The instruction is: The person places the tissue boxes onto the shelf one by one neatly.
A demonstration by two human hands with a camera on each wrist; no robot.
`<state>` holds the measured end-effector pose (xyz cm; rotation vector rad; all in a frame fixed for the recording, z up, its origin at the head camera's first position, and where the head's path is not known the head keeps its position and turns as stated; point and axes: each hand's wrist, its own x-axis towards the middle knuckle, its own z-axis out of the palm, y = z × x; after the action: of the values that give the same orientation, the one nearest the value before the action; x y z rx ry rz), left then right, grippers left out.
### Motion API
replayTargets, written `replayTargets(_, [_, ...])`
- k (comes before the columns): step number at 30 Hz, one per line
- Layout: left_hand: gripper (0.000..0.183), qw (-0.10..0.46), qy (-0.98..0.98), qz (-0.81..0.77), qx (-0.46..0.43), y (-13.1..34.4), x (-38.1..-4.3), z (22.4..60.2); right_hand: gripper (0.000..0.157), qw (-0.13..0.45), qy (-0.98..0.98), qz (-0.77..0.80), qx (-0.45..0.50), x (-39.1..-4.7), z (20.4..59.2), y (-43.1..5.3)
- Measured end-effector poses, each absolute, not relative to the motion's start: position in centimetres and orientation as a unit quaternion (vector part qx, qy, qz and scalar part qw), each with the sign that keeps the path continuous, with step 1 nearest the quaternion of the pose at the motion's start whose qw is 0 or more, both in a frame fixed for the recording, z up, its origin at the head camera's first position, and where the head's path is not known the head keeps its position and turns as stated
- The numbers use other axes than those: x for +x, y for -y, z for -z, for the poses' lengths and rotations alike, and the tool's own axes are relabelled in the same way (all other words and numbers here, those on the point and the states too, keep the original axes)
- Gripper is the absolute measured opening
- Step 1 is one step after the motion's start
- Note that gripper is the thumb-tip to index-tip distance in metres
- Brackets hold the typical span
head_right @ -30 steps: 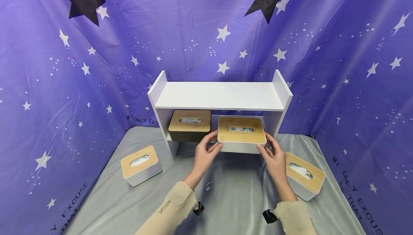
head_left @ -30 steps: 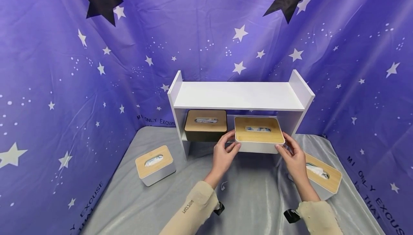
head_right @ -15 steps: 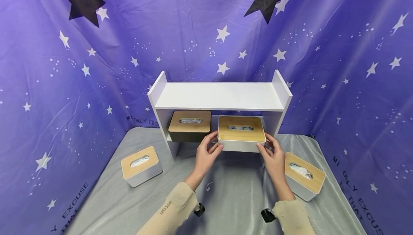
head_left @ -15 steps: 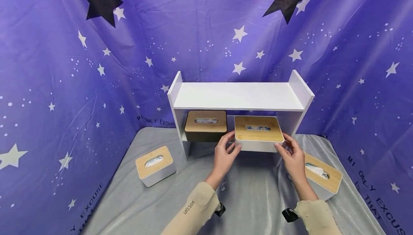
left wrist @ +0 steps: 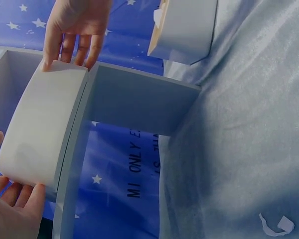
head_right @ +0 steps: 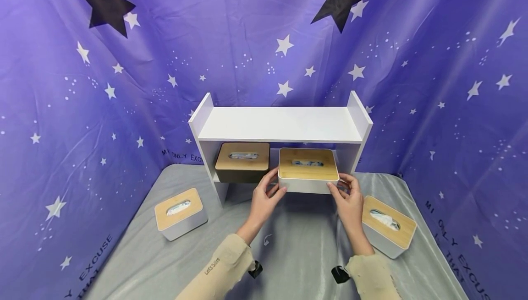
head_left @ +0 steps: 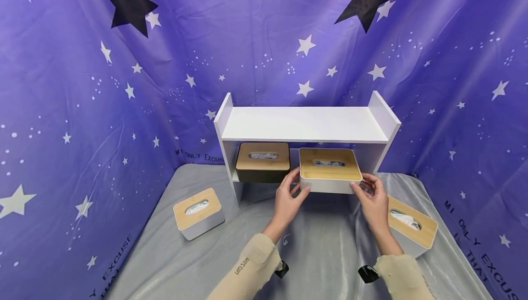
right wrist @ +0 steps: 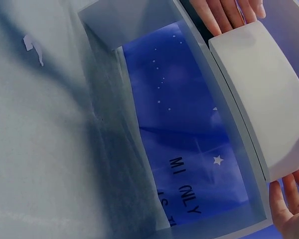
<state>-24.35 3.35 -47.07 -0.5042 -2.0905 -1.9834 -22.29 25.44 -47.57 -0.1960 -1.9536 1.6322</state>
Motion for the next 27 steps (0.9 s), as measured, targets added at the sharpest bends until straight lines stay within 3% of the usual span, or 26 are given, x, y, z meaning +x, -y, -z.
replayTargets(15, [0.061, 0.092, 0.721, 0.668, -0.162, -3.5, -24.4, 47.0, 0.039, 0.310, 0.721, -0.616, -0.068, -20.8, 44.7, -23.7])
replayTargets(27, [0.063, 0.087, 0.717, 0.671, -0.166, -3.8, -24.4, 46.4, 0.040, 0.316, 0.727, -0.606, -0.065, -20.9, 44.6, -23.5])
